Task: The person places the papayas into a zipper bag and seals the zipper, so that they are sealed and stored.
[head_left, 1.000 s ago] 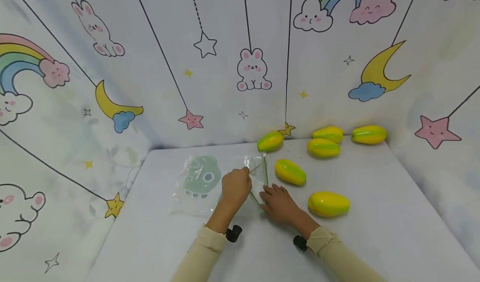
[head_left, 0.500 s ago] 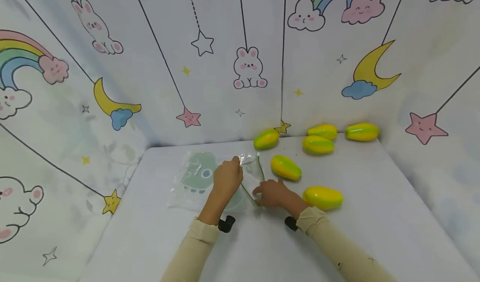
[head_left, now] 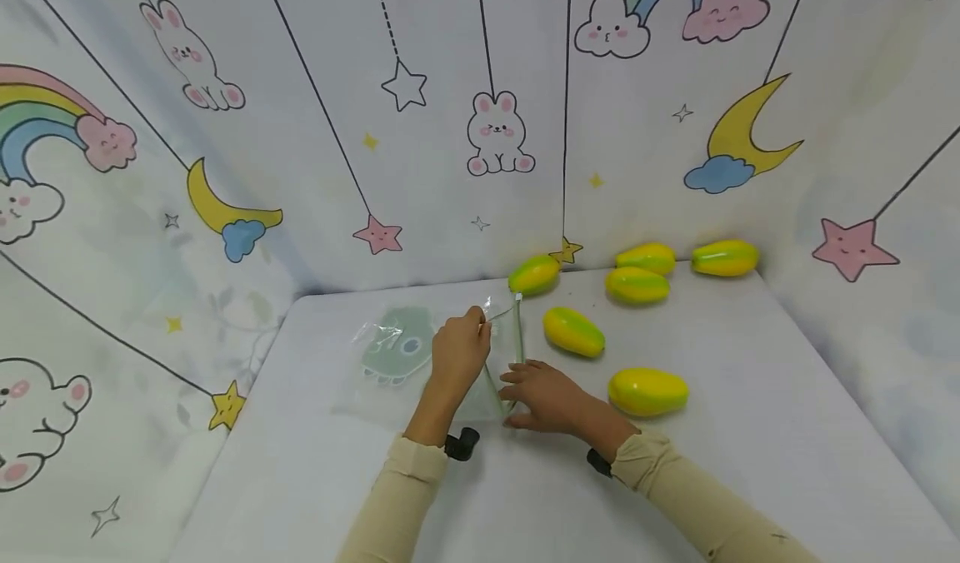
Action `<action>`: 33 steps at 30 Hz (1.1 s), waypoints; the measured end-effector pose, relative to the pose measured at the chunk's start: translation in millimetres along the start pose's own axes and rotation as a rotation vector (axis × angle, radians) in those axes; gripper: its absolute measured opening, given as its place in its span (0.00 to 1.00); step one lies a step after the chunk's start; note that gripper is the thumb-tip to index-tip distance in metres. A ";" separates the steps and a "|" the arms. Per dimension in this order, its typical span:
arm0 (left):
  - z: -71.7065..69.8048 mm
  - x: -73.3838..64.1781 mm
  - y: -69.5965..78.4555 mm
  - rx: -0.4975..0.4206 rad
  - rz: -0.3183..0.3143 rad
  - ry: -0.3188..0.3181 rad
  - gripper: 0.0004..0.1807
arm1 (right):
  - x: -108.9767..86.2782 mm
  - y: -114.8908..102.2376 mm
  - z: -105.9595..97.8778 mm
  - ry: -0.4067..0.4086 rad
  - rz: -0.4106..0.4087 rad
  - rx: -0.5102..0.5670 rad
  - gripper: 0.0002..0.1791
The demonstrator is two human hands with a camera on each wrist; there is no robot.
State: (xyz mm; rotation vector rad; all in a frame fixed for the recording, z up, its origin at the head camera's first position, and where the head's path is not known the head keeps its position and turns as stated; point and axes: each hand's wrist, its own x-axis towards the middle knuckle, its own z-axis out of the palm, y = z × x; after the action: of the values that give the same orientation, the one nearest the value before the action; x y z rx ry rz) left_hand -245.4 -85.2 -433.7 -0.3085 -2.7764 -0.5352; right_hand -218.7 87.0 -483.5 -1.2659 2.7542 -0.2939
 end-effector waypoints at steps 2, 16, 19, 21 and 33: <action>-3.8 0.4 1.3 0.014 0.035 -0.013 0.06 | -1.2 1.9 5.9 0.009 0.005 0.024 0.14; -42.7 -4.9 22.1 0.221 0.179 0.063 0.11 | -3.2 2.1 3.6 -0.173 0.173 -0.067 0.12; -43.9 -8.3 26.2 0.227 0.170 0.050 0.11 | -1.7 -2.5 -0.3 -0.207 0.147 -0.129 0.13; -45.2 -12.3 27.5 0.245 0.152 0.043 0.10 | -0.4 -5.6 -0.5 -0.209 0.157 -0.107 0.15; -63.7 -17.6 39.2 0.276 0.141 -0.006 0.09 | 5.7 -4.5 -13.1 -0.279 0.310 0.140 0.39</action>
State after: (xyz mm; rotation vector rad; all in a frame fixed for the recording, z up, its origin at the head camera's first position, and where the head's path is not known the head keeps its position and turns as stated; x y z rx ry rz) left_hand -203.1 -77.2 -370.1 -0.4365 -2.7604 -0.1145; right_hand -221.3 81.6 -469.9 -0.7656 2.5836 -0.2546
